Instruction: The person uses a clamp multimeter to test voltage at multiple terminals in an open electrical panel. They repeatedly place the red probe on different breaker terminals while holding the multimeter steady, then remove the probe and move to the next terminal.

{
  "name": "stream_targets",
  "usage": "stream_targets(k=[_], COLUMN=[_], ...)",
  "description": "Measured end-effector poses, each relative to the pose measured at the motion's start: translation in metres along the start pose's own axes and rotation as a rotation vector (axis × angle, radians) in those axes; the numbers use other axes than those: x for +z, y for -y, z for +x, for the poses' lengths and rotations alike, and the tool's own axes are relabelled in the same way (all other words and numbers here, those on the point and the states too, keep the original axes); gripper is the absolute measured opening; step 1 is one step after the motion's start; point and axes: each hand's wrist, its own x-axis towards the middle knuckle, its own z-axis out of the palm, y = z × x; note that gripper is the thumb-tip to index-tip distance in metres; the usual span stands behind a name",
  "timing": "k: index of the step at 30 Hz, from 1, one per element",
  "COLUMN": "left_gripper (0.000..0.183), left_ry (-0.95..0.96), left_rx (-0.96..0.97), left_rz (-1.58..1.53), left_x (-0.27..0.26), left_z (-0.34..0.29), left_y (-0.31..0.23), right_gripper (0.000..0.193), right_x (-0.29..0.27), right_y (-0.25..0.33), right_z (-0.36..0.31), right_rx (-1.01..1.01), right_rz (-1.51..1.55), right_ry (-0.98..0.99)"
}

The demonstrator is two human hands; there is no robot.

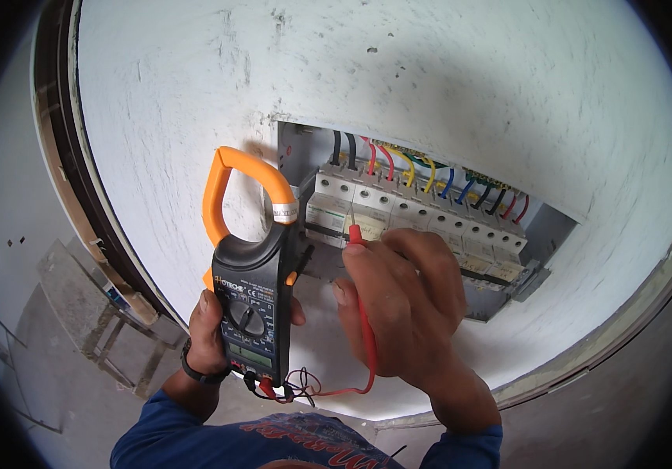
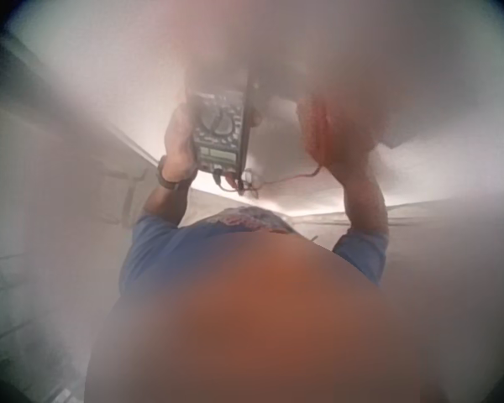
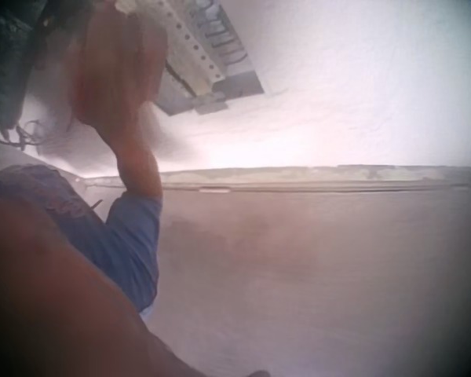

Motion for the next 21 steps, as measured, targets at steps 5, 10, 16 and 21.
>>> stream_targets(k=[5, 10, 16, 21], left_gripper=[0.097, 0.098, 0.097, 0.094], left_ry=[0.023, 0.055, 0.047, 0.069], left_rx=[-0.004, 0.001, 0.012, 0.013], left_rz=[-0.057, -0.068, -0.081, -0.090], left_x=[-0.004, -0.008, -0.007, -0.008], left_z=[-0.001, -0.001, 0.000, 0.000], left_y=[0.002, 0.003, 0.004, 0.003], right_gripper=[0.040, 0.033, 0.031, 0.029], right_x=[0.015, 0.023, 0.030, 0.034], right_y=[-0.005, -0.006, -0.012, -0.012], right_z=[0.013, 0.017, 0.022, 0.023], right_rx=[-0.062, -0.073, -0.096, -0.105], right_rz=[-0.101, -0.109, -0.144, -0.193], right_ry=[0.011, 0.014, 0.007, -0.005])
